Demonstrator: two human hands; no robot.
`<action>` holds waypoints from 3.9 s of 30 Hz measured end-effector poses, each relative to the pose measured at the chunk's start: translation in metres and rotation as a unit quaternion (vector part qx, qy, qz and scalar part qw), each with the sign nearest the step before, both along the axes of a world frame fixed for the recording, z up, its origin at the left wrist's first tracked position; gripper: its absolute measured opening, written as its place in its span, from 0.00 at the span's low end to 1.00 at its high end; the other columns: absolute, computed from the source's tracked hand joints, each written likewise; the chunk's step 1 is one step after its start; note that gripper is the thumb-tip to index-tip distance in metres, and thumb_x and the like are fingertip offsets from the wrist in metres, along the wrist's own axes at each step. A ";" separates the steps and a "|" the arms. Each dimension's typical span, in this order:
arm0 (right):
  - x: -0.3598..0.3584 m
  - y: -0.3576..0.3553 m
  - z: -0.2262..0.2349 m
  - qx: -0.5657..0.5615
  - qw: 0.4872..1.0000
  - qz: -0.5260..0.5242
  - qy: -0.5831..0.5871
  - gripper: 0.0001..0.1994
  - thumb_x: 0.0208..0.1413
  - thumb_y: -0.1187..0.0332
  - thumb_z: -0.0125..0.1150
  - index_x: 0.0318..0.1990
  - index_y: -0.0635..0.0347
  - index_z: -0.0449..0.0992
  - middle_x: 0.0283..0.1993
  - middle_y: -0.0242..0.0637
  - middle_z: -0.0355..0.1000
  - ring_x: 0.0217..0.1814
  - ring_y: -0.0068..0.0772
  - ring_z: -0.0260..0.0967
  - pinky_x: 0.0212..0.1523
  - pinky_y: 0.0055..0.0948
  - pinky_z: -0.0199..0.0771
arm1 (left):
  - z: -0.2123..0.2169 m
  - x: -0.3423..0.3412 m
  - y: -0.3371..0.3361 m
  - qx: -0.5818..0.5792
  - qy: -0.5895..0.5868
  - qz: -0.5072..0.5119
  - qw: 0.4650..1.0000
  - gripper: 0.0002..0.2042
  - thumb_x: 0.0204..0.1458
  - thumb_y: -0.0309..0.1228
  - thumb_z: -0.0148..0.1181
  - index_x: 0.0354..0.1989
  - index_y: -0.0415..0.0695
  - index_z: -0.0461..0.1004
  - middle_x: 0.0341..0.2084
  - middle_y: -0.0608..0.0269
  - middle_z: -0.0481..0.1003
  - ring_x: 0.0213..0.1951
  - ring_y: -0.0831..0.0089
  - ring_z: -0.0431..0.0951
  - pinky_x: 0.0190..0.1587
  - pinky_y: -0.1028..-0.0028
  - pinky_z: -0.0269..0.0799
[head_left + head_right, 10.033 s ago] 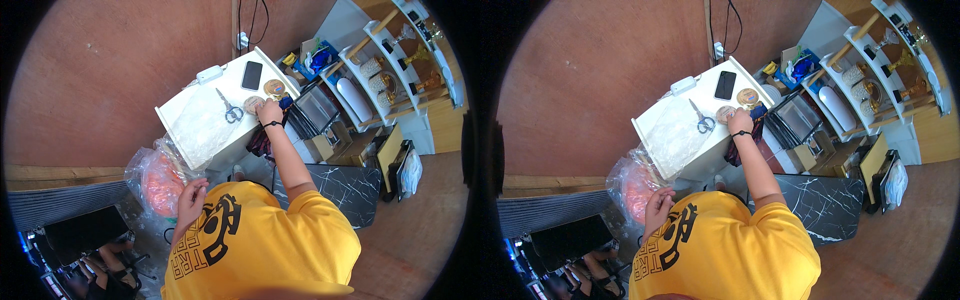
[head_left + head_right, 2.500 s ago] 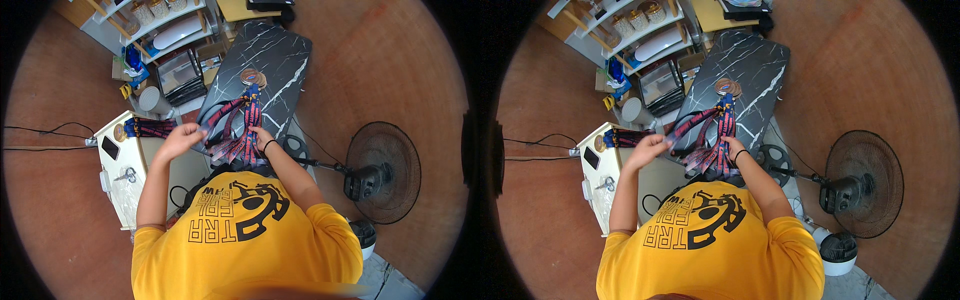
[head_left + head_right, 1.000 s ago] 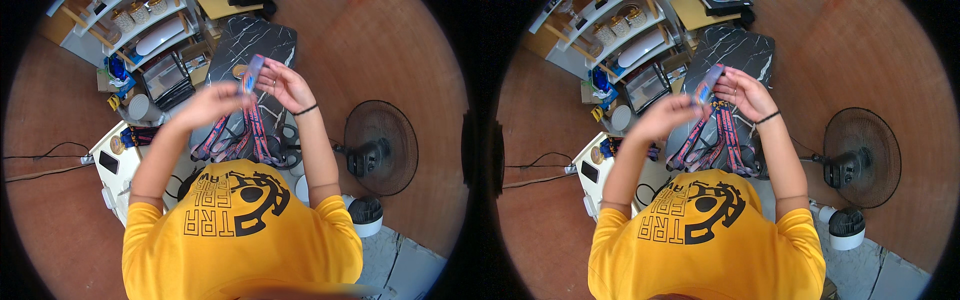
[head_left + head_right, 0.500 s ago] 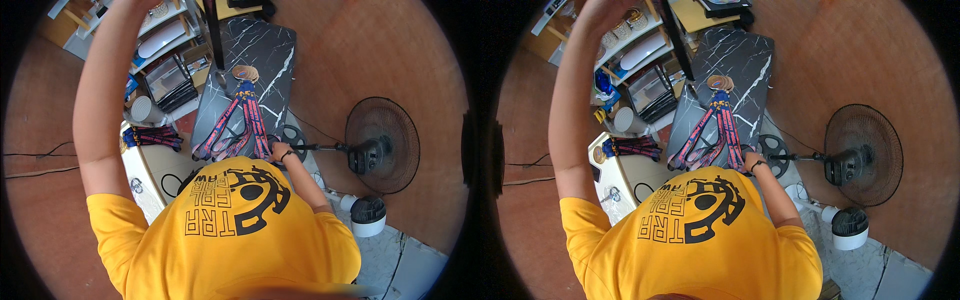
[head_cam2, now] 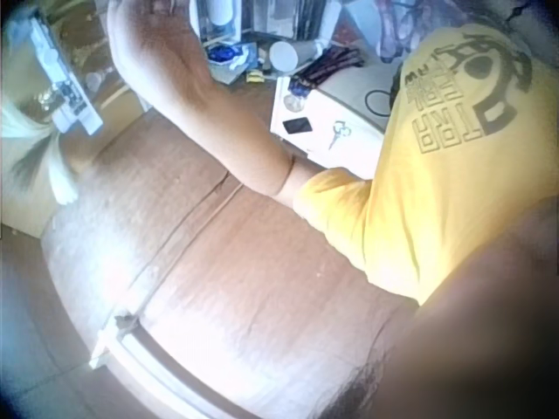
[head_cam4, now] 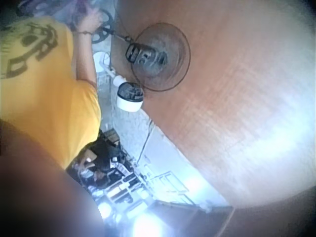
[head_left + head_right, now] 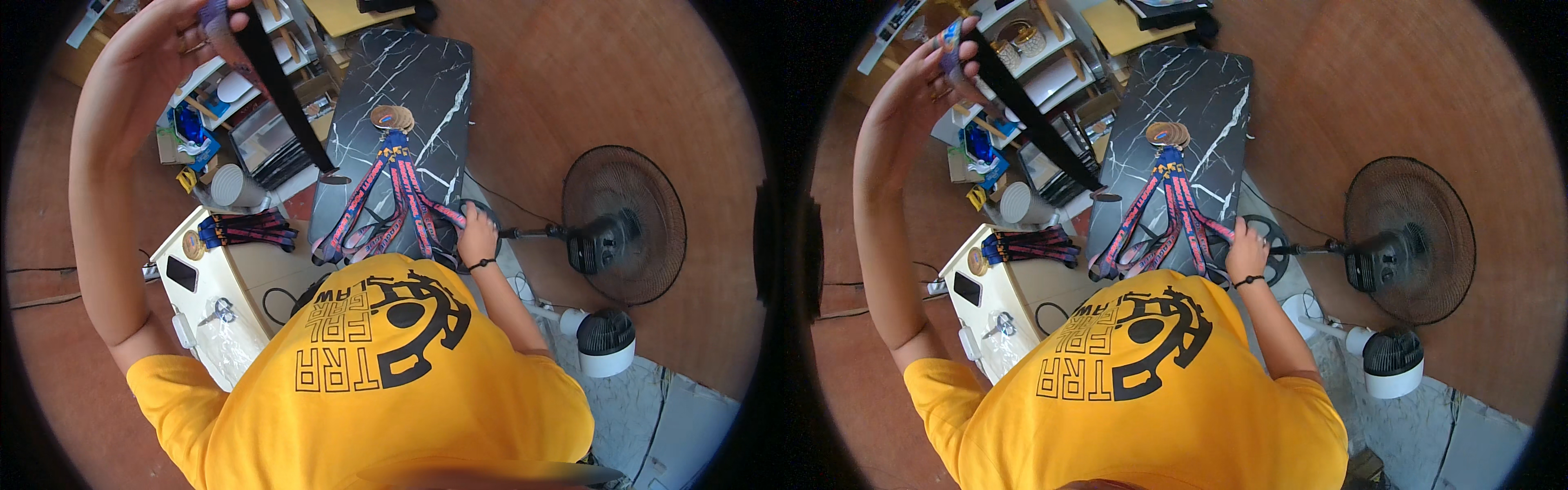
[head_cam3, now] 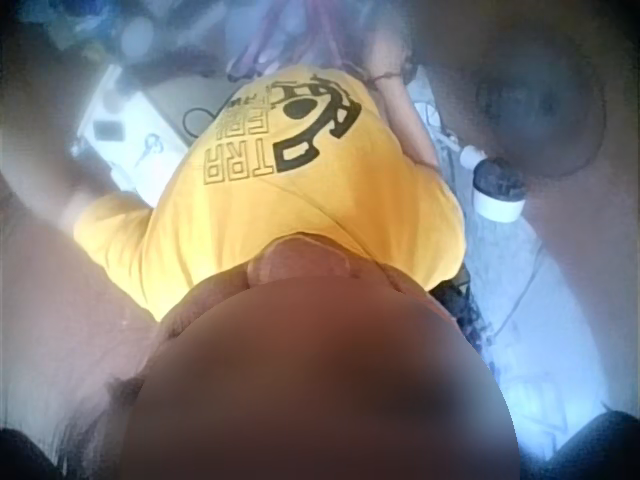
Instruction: The person picks up a medal and a lanyard, then threads the lanyard through the medal's ring and secures it. They repeat this process with additional medals and lanyards, arranging the finished items on a table.
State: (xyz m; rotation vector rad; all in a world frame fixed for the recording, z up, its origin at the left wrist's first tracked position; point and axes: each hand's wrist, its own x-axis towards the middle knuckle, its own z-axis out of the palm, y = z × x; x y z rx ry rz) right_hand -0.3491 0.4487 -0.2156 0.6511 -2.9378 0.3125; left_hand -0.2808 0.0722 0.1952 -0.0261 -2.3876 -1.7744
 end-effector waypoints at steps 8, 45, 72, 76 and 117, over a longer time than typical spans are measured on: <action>0.030 -0.033 -0.066 0.059 0.947 0.022 -0.314 0.20 0.50 0.56 0.64 0.43 0.61 0.73 0.44 0.50 0.74 0.47 0.51 0.73 0.47 0.45 0.74 | -0.001 0.034 -0.006 -0.036 -0.006 0.046 0.998 0.27 0.62 0.41 0.46 0.65 0.39 0.59 0.45 0.68 0.75 0.47 0.79 0.73 0.56 0.75 0.63; -0.137 -0.170 0.431 -0.420 0.722 0.345 -0.429 0.18 0.56 0.76 0.50 0.55 0.62 0.66 0.46 0.40 0.76 0.42 0.20 0.75 0.35 0.18 0.73 | -0.003 0.015 0.000 0.091 -0.005 0.067 0.994 0.22 0.60 0.42 0.50 0.56 0.40 0.71 0.40 0.64 0.78 0.45 0.76 0.77 0.54 0.71 0.68; -0.076 -0.171 0.381 -0.496 0.696 0.495 -0.158 0.34 0.45 0.78 0.64 0.63 0.56 0.61 0.44 0.39 0.75 0.48 0.26 0.73 0.49 0.27 0.75 | -0.011 -0.020 0.049 0.237 -0.045 -0.006 0.970 0.19 0.63 0.42 0.46 0.52 0.40 0.71 0.45 0.58 0.75 0.48 0.72 0.74 0.54 0.69 0.69; -0.078 -0.175 0.379 -0.475 0.709 0.500 -0.145 0.34 0.45 0.78 0.63 0.64 0.54 0.61 0.45 0.36 0.72 0.50 0.24 0.71 0.49 0.27 0.75 | -0.013 -0.022 0.055 0.255 -0.030 0.005 0.966 0.19 0.63 0.43 0.46 0.52 0.42 0.71 0.45 0.59 0.75 0.47 0.72 0.74 0.53 0.70 0.69; -0.093 -0.165 0.367 -0.514 0.637 0.516 -0.250 0.42 0.45 0.81 0.63 0.69 0.62 0.49 0.55 0.50 0.70 0.56 0.36 0.69 0.56 0.31 0.70 | -0.026 -0.029 0.088 0.338 -0.015 -0.020 0.941 0.16 0.62 0.41 0.47 0.47 0.42 0.73 0.38 0.62 0.77 0.43 0.73 0.75 0.51 0.72 0.67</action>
